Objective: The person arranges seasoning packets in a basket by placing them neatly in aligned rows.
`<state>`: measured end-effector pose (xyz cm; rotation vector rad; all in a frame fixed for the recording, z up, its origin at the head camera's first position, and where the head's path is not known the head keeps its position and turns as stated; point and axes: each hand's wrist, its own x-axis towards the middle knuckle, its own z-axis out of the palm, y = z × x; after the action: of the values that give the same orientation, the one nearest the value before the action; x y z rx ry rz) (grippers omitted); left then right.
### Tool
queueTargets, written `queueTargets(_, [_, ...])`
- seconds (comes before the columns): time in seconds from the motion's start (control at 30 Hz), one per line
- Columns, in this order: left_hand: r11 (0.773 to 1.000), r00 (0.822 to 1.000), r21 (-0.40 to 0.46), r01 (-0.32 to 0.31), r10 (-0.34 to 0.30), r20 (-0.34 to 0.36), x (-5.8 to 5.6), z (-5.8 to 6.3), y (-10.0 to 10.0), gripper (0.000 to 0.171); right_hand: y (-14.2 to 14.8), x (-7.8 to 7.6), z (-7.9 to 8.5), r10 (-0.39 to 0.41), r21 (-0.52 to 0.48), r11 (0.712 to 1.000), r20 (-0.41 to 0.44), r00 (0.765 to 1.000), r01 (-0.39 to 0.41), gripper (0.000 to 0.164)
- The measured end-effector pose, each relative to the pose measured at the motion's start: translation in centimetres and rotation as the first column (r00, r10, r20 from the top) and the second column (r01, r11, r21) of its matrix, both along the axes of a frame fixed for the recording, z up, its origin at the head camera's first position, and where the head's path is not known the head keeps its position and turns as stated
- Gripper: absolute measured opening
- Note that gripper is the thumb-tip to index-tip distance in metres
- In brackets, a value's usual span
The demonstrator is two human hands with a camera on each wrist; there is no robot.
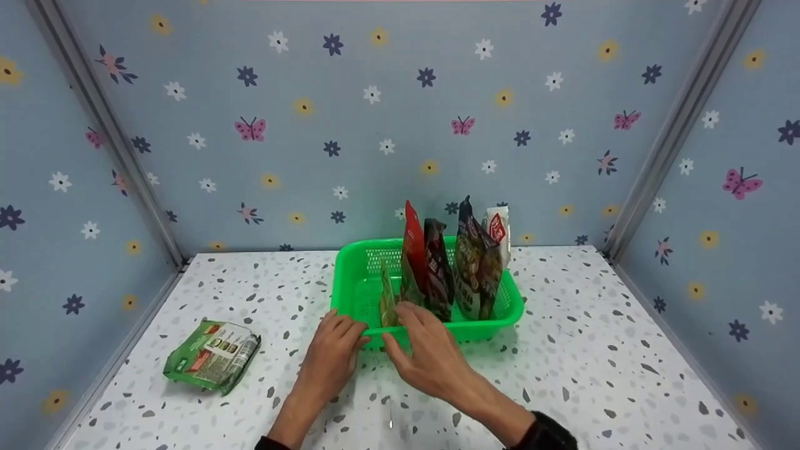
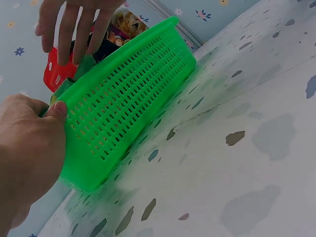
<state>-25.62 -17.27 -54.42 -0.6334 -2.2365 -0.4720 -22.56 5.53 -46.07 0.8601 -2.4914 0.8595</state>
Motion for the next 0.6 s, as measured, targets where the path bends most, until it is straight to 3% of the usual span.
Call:
queueTargets(0.1, [1.0, 1.0, -0.007, -0.003, 0.003, -0.012, 0.0, 0.0, -0.1, 0.017, 1.7, -0.4, -0.9, -0.014, 0.025, 0.999, -0.208, 0.978, 0.02, 0.034])
queueTargets(0.23, [1.0, 1.0, -0.001, 0.005, -0.005, -0.02, 0.0, -0.1, -0.1, 0.016, 4.3, -1.7, -2.3, -0.014, 0.074, 0.996, -0.355, 0.935, 0.043, 0.036])
queueTargets(0.37, [1.0, 1.0, 0.001, 0.01, -0.01, -0.019, 0.0, -0.2, -0.1, 0.016, 6.4, -2.7, -3.6, -0.023, 0.129, 0.988, -0.397, 0.917, 0.081, 0.04])
queueTargets(0.6, [1.0, 1.0, -0.004, 0.008, -0.008, -0.014, -0.1, 0.0, 0.1, 0.016, 8.0, -3.5, -5.5, -0.068, 0.228, 0.96, -0.369, 0.927, 0.162, 0.038])
